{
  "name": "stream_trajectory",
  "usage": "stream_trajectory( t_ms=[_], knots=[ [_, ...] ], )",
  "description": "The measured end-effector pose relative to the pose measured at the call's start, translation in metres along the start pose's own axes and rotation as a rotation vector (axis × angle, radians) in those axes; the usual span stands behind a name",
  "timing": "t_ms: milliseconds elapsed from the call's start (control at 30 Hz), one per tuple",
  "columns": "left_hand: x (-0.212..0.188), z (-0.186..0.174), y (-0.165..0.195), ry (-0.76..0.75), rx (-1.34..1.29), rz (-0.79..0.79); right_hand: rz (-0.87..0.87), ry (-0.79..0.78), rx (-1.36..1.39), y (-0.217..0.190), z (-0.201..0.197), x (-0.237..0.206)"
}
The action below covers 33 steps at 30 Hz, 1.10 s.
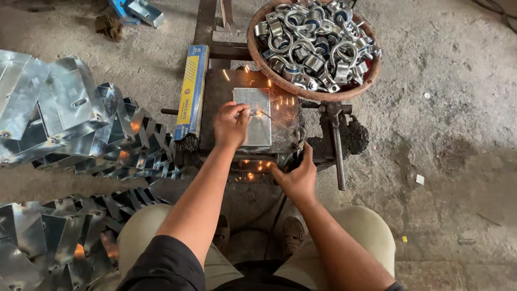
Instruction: The person repeatedly picks a metal plate and a metal ring, places the ring on the plate, and uses a welding torch to attach them. After each weld, the person flips the plate and welds the other side before setting the finished assembly aside. The process is repeated for multiple units.
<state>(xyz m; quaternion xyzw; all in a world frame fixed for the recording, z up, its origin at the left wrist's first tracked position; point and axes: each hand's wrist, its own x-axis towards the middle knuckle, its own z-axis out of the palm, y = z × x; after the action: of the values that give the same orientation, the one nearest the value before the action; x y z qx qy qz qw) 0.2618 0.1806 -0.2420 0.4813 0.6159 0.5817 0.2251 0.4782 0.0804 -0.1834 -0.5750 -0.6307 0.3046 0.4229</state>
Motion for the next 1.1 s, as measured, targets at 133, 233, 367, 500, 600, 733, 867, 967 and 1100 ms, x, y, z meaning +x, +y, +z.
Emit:
stream_trajectory(
  t_ms=[133,233,367,500,600,733,867,967,1100],
  knots=[
    [0.004,-0.001,-0.01,0.008,0.418,0.266,0.002,-0.027,0.056,0.0,0.002,-0.002],
    [0.007,-0.002,-0.013,-0.02,0.489,0.255,-0.005,-0.028,0.062,0.0,0.003,-0.003],
    [0.005,-0.002,-0.009,-0.002,0.363,0.243,-0.028,-0.009,0.007,0.002,0.003,-0.002],
    [0.001,-0.003,-0.001,0.032,0.348,0.294,-0.043,-0.005,0.024,0.003,0.004,-0.001],
    [0.0,-0.004,0.004,0.034,0.272,0.234,-0.035,-0.011,0.023,0.002,0.004,-0.001],
    [-0.001,-0.006,0.007,0.05,0.333,0.295,-0.016,-0.013,0.049,0.0,0.004,0.0],
    [0.0,-0.008,0.007,0.041,0.405,0.361,-0.022,-0.027,0.053,-0.001,0.003,-0.001],
    [0.0,-0.008,0.006,-0.033,0.337,0.277,-0.031,-0.018,0.076,0.0,0.003,-0.002],
    [-0.001,-0.006,0.008,0.027,0.202,0.26,-0.061,-0.015,0.063,0.002,0.004,-0.002]
  ],
)
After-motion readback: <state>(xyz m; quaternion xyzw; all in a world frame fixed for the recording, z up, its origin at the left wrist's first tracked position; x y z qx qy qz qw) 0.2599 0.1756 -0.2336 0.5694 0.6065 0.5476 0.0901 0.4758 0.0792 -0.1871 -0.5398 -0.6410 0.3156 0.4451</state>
